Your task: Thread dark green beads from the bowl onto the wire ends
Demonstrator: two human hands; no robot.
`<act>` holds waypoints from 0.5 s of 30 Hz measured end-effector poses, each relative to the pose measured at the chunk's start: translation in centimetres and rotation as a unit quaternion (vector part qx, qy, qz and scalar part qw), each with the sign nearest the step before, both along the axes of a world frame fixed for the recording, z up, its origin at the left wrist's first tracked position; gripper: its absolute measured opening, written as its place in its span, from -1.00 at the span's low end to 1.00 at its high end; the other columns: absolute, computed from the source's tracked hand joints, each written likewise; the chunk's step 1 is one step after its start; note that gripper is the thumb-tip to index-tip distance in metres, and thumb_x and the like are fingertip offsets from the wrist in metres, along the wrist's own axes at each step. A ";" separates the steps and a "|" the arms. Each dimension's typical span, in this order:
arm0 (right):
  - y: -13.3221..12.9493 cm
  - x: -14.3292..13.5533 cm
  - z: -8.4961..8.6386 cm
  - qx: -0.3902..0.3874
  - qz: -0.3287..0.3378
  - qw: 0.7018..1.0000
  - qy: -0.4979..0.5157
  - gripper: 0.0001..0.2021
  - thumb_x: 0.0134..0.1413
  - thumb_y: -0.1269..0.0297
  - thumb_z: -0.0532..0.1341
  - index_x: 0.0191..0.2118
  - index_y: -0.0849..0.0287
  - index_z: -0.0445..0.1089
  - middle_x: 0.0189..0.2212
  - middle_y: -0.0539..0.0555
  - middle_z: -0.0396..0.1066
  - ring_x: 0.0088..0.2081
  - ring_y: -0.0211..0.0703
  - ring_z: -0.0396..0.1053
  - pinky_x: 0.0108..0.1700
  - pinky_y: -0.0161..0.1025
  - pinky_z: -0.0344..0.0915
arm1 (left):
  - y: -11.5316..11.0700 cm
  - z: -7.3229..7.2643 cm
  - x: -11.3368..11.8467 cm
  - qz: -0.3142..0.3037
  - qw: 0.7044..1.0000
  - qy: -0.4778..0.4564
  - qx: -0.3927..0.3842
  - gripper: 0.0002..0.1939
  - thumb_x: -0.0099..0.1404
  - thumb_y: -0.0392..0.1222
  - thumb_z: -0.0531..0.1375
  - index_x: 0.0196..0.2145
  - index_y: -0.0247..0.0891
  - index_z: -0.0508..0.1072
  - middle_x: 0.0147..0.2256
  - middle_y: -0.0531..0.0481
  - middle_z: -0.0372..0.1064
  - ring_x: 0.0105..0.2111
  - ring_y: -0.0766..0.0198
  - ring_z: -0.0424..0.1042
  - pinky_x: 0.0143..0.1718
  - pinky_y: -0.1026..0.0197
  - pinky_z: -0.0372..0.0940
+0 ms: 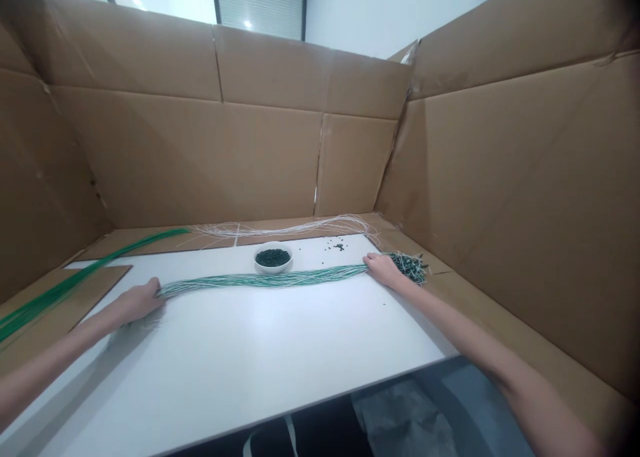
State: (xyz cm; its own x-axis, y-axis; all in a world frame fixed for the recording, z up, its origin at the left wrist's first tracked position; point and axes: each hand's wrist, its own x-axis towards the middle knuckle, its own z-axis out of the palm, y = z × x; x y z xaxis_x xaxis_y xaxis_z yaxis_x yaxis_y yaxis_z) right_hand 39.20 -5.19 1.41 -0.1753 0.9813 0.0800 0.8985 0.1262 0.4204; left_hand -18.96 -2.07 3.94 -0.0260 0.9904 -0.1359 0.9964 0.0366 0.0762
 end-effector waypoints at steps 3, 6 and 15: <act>-0.3 -0.6 0.8 -0.008 0.019 1.000 0.007 -0.81 0.03 0.36 0.05 -0.23 0.29 0.31 -0.21 0.29 0.35 -0.13 -0.04 0.30 -0.18 -0.23 0.09 | -0.1 0.1 -0.1 -0.010 0.998 0.055 -0.034 -0.71 0.03 -0.10 0.04 -0.31 -0.34 0.23 -0.37 -0.18 0.33 -0.38 0.14 0.32 -0.43 0.28 0.11; -0.4 -0.7 2.0 -0.042 0.032 0.999 0.012 -0.80 0.00 0.34 0.07 -0.25 0.29 0.35 -0.22 0.29 0.36 -0.11 0.01 0.28 -0.11 -0.14 0.05 | -0.4 0.8 0.1 -0.029 0.995 0.073 -0.064 -0.62 0.00 0.02 0.07 -0.33 -0.36 0.30 -0.24 -0.26 0.32 -0.26 0.05 0.32 -0.37 0.25 0.12; -0.1 -2.0 4.9 -0.165 -0.012 0.986 0.033 -0.51 -0.42 0.14 0.33 -0.22 0.18 0.39 -0.25 0.17 0.43 -0.22 0.02 0.37 -0.20 -0.15 0.19 | -2.2 4.3 5.6 -0.028 0.995 0.055 -0.077 -0.33 -0.01 0.14 0.08 -0.07 -0.47 0.27 0.05 -0.37 0.12 0.00 -0.12 0.19 -0.10 0.07 0.16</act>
State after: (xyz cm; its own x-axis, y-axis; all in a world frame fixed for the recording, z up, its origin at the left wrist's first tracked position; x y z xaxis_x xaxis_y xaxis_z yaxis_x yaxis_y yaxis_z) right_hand 37.19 -5.33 6.32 -0.1568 0.9594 -0.2346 0.9268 0.2250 0.3008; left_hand -13.38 -4.29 8.28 0.0061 0.9582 -0.2859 0.9992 -0.0170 -0.0355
